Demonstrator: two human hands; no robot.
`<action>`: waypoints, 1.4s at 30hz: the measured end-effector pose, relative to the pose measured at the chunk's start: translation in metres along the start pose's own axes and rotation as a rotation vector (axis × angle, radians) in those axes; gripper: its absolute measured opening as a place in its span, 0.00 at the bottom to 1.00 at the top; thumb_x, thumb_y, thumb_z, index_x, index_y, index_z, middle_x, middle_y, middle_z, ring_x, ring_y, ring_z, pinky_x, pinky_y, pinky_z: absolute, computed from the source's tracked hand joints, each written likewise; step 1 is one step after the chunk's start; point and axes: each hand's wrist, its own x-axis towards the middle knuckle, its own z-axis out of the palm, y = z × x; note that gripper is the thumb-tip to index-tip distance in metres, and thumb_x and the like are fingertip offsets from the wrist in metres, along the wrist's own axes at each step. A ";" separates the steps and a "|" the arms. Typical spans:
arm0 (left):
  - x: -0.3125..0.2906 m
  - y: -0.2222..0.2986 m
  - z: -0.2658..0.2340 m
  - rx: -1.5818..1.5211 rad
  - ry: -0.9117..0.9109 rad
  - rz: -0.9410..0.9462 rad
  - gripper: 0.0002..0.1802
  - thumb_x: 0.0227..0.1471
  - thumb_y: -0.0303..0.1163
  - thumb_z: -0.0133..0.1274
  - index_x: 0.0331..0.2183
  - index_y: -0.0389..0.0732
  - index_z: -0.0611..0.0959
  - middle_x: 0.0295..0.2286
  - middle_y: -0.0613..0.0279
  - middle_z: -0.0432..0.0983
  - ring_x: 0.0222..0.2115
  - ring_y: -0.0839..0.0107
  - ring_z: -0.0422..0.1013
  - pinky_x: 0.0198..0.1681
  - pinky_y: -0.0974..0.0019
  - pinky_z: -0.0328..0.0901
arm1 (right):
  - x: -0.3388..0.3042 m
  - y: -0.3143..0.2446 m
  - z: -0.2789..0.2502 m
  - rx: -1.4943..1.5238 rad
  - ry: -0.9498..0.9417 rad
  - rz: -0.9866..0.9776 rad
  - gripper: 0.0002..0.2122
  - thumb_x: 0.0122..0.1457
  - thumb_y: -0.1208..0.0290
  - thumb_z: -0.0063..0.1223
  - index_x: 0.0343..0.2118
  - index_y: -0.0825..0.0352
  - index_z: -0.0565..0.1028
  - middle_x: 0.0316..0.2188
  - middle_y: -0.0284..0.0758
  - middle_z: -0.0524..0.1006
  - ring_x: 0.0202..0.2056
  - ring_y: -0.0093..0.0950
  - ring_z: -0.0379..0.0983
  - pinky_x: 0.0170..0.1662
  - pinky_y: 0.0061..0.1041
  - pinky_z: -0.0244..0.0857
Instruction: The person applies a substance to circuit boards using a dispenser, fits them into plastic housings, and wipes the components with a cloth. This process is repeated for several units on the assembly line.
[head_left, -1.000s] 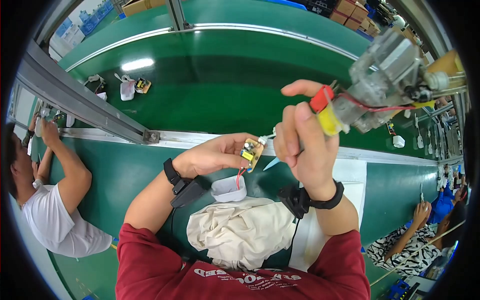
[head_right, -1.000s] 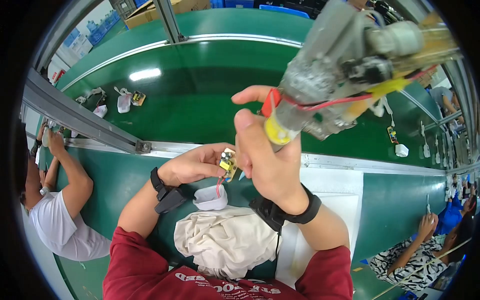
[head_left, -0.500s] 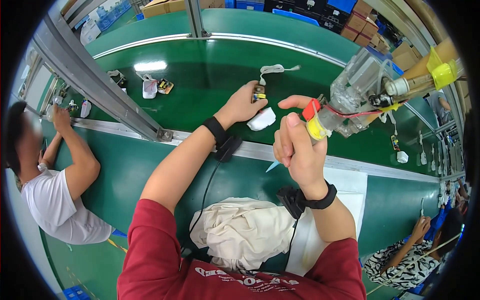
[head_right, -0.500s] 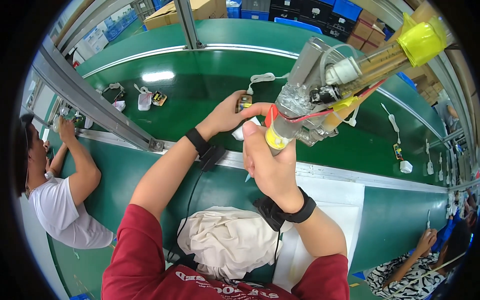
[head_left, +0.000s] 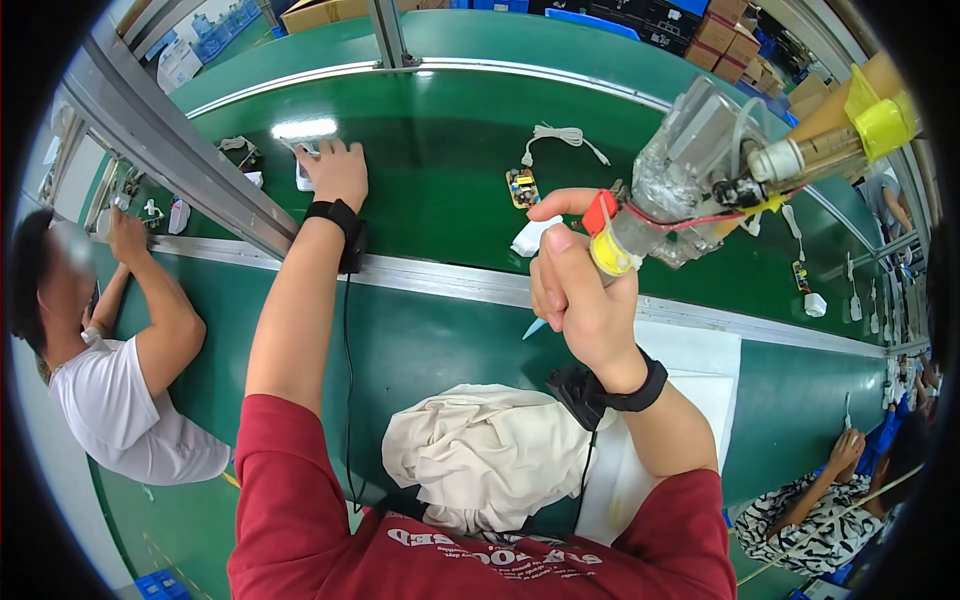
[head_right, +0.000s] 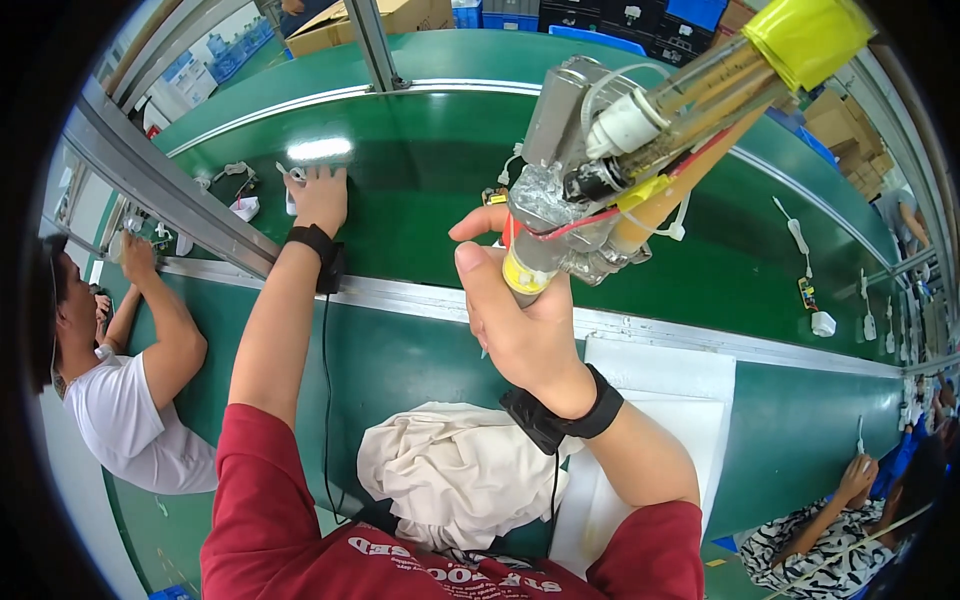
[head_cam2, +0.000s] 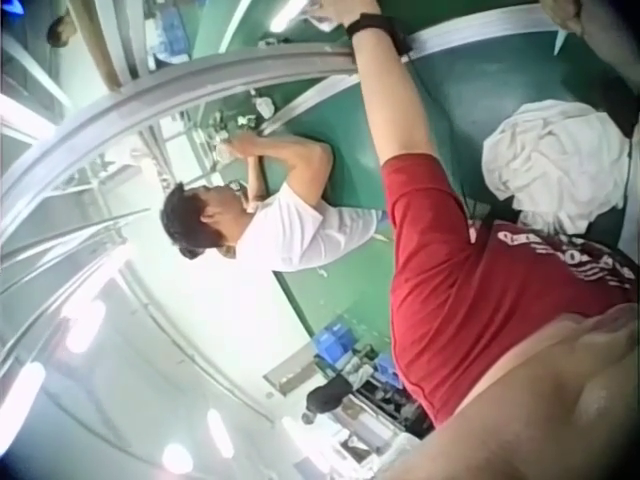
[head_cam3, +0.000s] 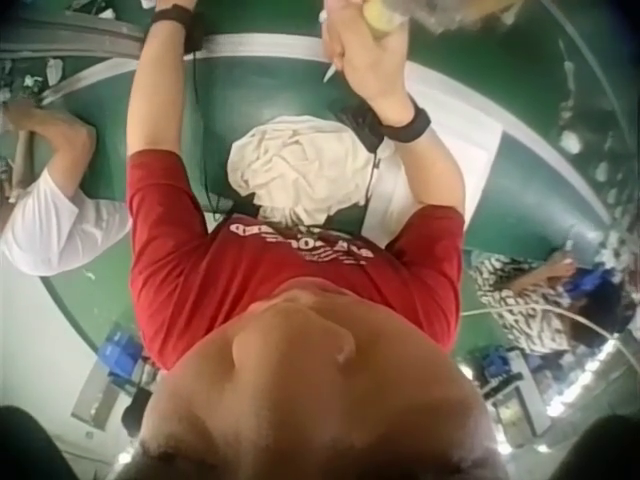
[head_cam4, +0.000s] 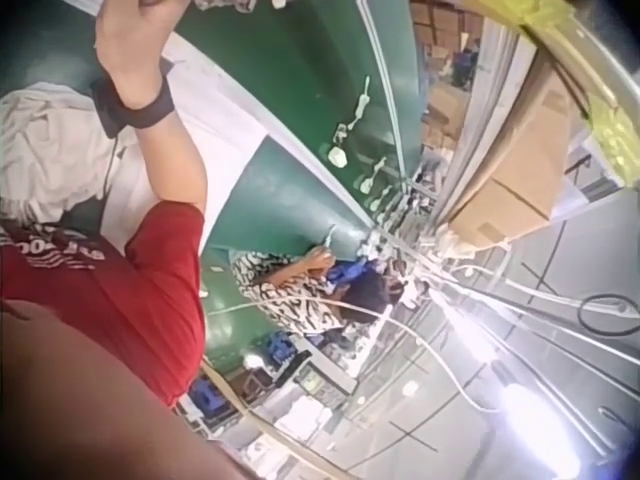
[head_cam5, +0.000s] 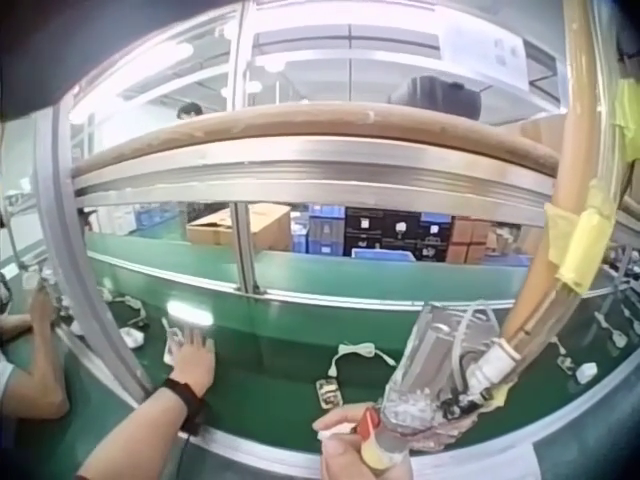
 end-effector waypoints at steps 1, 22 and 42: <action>0.001 0.002 -0.003 -0.002 0.002 -0.002 0.12 0.46 0.28 0.50 0.36 0.44 0.79 0.37 0.55 0.73 0.47 0.59 0.66 0.50 0.39 0.56 | 0.000 0.000 -0.001 -0.003 0.000 0.000 0.10 0.64 0.69 0.39 0.43 0.69 0.64 0.10 0.25 0.58 0.09 0.14 0.51 0.13 0.16 0.47; 0.023 0.025 -0.101 -1.393 -0.141 0.014 0.15 0.56 0.34 0.50 0.43 0.36 0.72 0.35 0.54 0.76 0.33 0.68 0.74 0.36 0.69 0.68 | 0.000 0.004 -0.012 -0.006 -0.025 -0.022 0.08 0.64 0.71 0.38 0.41 0.69 0.64 0.10 0.24 0.58 0.10 0.13 0.52 0.13 0.16 0.48; -0.105 0.052 -0.133 -2.476 -1.259 -0.677 0.15 0.60 0.35 0.43 0.44 0.36 0.71 0.34 0.54 0.74 0.32 0.67 0.74 0.31 0.70 0.72 | 0.005 -0.003 -0.012 -0.058 -0.009 -0.053 0.09 0.64 0.69 0.38 0.41 0.69 0.65 0.10 0.25 0.58 0.09 0.13 0.51 0.12 0.16 0.47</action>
